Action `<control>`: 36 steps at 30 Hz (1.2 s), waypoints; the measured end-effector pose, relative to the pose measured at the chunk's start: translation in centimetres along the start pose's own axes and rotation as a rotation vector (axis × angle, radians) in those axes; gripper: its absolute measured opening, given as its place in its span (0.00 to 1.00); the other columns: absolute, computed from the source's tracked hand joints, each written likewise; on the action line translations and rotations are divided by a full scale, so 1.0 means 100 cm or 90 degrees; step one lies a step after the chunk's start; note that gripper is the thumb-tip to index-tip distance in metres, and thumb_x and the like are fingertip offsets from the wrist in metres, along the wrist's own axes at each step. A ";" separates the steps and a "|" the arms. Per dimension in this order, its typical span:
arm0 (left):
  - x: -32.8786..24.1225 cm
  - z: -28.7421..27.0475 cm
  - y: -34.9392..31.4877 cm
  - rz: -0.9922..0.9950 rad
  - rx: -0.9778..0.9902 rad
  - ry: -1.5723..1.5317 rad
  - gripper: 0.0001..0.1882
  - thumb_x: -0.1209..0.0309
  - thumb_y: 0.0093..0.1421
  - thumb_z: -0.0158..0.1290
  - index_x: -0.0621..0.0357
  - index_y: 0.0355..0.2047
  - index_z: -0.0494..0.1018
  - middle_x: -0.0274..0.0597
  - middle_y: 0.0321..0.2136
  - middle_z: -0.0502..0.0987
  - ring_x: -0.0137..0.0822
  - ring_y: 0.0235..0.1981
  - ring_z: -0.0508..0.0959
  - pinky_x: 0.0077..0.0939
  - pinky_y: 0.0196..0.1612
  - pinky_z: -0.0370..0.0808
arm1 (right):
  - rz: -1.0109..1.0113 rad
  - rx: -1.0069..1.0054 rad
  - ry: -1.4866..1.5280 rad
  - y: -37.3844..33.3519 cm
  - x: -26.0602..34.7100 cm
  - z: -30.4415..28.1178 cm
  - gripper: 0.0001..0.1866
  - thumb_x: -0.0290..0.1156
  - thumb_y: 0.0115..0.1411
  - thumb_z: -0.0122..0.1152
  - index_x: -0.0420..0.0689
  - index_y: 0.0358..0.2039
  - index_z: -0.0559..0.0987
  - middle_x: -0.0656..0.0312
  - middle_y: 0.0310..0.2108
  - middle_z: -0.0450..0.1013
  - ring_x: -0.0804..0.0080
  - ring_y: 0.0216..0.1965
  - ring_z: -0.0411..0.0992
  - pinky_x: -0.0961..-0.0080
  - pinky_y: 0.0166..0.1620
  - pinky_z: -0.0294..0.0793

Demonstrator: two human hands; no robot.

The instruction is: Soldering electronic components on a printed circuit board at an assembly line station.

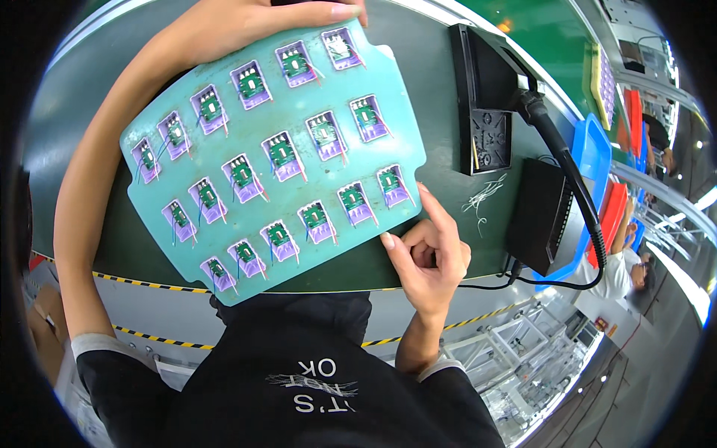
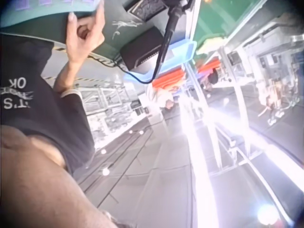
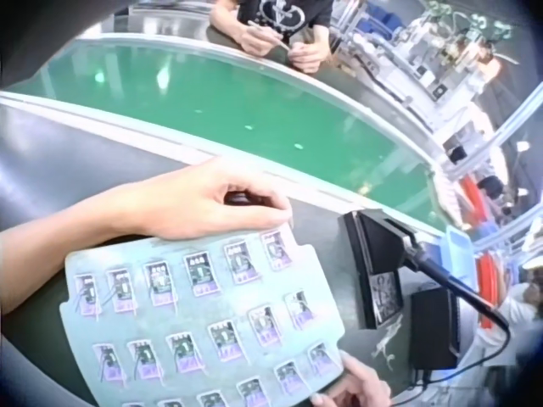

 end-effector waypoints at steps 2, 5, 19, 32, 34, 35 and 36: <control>-0.003 -0.001 -0.003 -0.012 -0.007 0.002 0.14 0.64 0.66 0.54 0.64 0.44 0.77 0.38 0.37 0.80 0.27 0.39 0.75 0.25 0.47 0.72 | -0.003 0.014 0.007 0.002 0.003 0.003 0.34 0.16 0.46 0.71 0.34 0.57 0.73 0.74 0.12 0.63 0.92 0.14 0.51 0.88 0.20 0.44; -0.004 -0.001 0.000 -0.029 -0.006 0.009 0.15 0.64 0.66 0.54 0.64 0.44 0.77 0.40 0.38 0.80 0.29 0.41 0.76 0.26 0.48 0.73 | 0.002 0.016 0.006 0.002 0.001 0.001 0.34 0.17 0.46 0.71 0.34 0.57 0.73 0.74 0.12 0.63 0.92 0.14 0.51 0.88 0.20 0.43; -0.015 -0.002 -0.006 0.534 -0.013 -0.057 0.13 0.67 0.65 0.54 0.64 0.44 0.77 0.44 0.40 0.80 0.33 0.43 0.77 0.28 0.50 0.72 | -0.025 0.033 0.003 0.006 0.006 0.004 0.35 0.17 0.46 0.73 0.33 0.57 0.73 0.74 0.11 0.62 0.91 0.13 0.50 0.86 0.19 0.42; -0.020 -0.002 -0.011 0.498 -0.047 0.104 0.12 0.68 0.66 0.53 0.63 0.44 0.77 0.45 0.40 0.80 0.34 0.44 0.77 0.29 0.50 0.72 | 0.026 -0.074 0.134 0.003 -0.004 -0.024 0.25 0.33 0.63 0.54 0.31 0.57 0.71 0.66 0.16 0.69 0.85 0.15 0.63 0.87 0.20 0.58; -0.022 -0.002 -0.010 0.497 -0.047 0.125 0.12 0.68 0.66 0.53 0.62 0.44 0.77 0.45 0.40 0.80 0.34 0.44 0.78 0.29 0.51 0.72 | 0.051 -0.217 0.063 0.006 -0.008 -0.056 0.37 0.57 0.68 0.49 0.31 0.58 0.68 0.65 0.15 0.67 0.83 0.14 0.63 0.87 0.18 0.59; -0.022 -0.001 -0.010 0.490 -0.045 0.144 0.12 0.68 0.66 0.53 0.62 0.44 0.77 0.45 0.40 0.80 0.35 0.44 0.78 0.29 0.51 0.72 | 0.061 -0.255 0.064 0.012 -0.007 -0.067 0.41 0.61 0.66 0.48 0.31 0.59 0.66 0.64 0.16 0.67 0.82 0.14 0.63 0.87 0.17 0.60; -0.022 -0.001 -0.011 0.490 -0.048 0.146 0.12 0.68 0.66 0.53 0.62 0.44 0.77 0.45 0.40 0.80 0.35 0.44 0.78 0.29 0.51 0.72 | 0.050 -0.274 0.094 0.020 -0.004 -0.074 0.38 0.56 0.68 0.49 0.31 0.62 0.63 0.63 0.18 0.67 0.81 0.14 0.64 0.87 0.17 0.62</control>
Point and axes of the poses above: each hand's wrist, its own y-axis towards the middle knuckle, its own z-axis out of the palm, x = y × z, the point moved 9 cm from there along y, towards the middle knuckle
